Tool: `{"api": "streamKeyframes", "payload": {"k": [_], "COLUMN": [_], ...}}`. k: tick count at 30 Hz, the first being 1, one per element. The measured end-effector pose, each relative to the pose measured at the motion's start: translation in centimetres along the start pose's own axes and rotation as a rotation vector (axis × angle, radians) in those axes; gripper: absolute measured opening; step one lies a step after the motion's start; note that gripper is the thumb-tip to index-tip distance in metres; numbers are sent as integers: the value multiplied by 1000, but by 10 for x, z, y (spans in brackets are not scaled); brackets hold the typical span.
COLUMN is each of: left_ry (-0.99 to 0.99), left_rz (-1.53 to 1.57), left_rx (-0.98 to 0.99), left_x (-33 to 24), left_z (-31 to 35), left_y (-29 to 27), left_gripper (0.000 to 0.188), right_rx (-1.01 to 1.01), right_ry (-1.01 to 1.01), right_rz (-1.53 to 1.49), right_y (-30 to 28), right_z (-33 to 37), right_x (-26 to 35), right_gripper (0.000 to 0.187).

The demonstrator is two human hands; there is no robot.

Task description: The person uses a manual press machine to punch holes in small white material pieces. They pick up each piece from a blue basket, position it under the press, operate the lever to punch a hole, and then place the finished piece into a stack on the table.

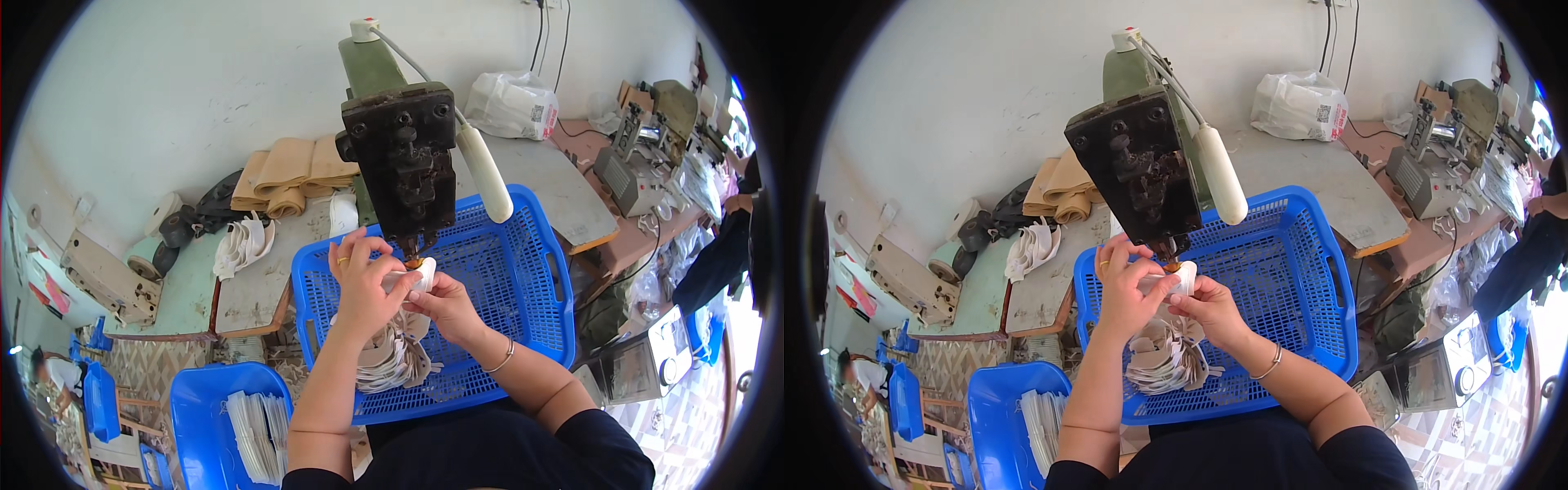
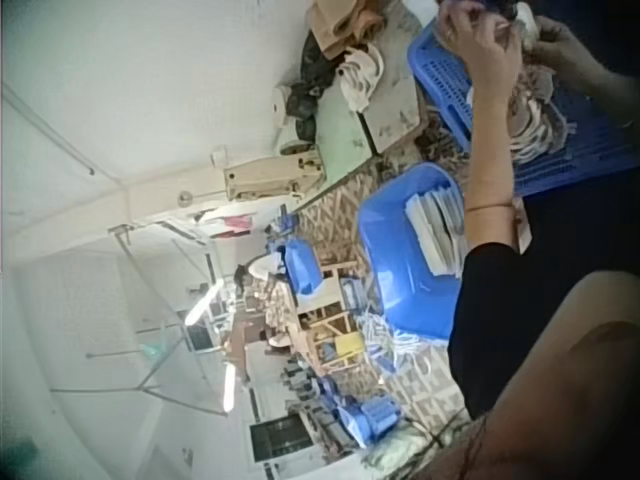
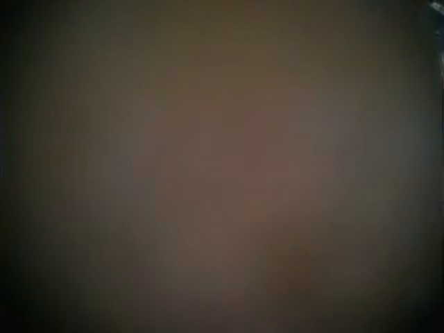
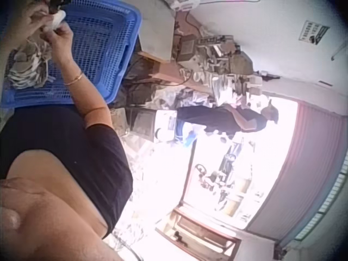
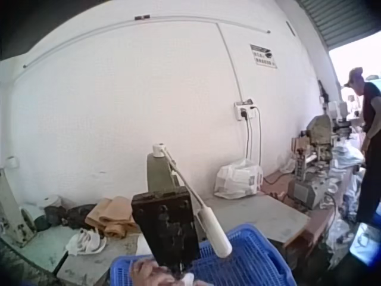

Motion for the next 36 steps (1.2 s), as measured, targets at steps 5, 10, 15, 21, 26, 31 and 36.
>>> {"api": "streamKeyframes", "payload": {"k": [5, 10, 15, 21, 26, 31, 36], "left_ry": [15, 3, 12, -9, -67, -83, -125], "left_rz": [27, 64, 76, 183, 148, 176, 201], "left_rx": [33, 61, 40, -52, -110, -188, -233], "left_x": [-4, 0, 4, 10, 6, 6, 4], "left_z": [-12, -15, -12, -1, 9, 15, 20], "left_y": [-14, -18, -20, -6, 6, 14, 18], "left_gripper": [22, 21, 19, 20, 20, 20, 20], "right_rx": [4, 2, -2, 0, -16, -25, -43], "right_ry": [-12, -4, -19, -83, -76, -66, -61], "right_rz": [-30, 7, 15, 43, 96, 158, 169], "right_y": [12, 20, 21, 10, -2, -7, -13], "right_z": [-3, -4, -5, 2, 7, 8, 7], "right_x": [1, 4, 2, 2, 7, 12, 12], "right_gripper": [12, 15, 14, 11, 9, 10, 10]}}
Point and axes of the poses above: each hand's wrist, its own z-axis away from the middle knuckle, its own y-axis out of the palm, x = y × z, the point moved 1 cm from there along -z, towards the middle knuckle, and after that the axes turned 14 degrees about z, right-handed, at the moved point
